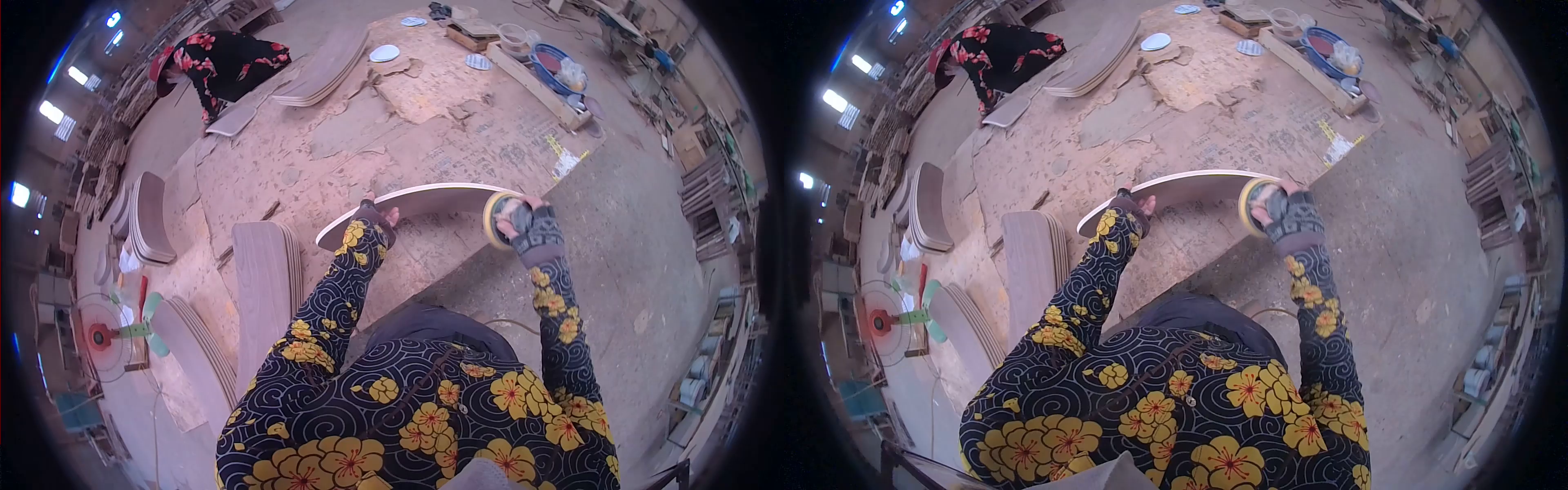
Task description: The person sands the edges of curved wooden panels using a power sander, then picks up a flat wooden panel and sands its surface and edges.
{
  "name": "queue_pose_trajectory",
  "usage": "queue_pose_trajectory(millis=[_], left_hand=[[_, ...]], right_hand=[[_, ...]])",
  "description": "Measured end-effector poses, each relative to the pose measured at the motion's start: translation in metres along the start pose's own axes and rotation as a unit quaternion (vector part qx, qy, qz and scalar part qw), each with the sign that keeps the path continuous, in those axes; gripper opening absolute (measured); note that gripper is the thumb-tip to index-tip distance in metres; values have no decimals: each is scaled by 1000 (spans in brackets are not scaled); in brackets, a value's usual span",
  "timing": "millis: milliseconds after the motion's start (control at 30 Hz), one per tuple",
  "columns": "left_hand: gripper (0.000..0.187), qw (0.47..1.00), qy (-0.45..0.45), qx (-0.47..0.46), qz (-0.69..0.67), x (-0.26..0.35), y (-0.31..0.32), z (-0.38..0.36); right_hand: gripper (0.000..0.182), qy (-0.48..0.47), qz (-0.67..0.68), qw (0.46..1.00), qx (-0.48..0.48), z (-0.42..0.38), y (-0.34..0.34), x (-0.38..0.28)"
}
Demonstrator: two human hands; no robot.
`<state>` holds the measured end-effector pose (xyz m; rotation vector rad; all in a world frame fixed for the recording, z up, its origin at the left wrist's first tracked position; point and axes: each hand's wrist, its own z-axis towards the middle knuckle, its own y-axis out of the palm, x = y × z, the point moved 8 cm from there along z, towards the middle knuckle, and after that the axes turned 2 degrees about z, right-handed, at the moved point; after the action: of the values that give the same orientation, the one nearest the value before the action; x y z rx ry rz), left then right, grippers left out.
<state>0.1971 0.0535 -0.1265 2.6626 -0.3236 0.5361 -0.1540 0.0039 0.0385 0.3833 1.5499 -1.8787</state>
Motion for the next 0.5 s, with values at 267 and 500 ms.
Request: queue_pose_trajectory(millis=[267, 500], left_hand=[[56, 518, 578, -36, 630, 120, -14, -123], [39, 465, 376, -33, 801, 116, -83, 2]], right_hand=[[67, 40, -90, 990, -103, 85, 41, -35], [54, -62, -224, 941, -247, 97, 135, -97]])
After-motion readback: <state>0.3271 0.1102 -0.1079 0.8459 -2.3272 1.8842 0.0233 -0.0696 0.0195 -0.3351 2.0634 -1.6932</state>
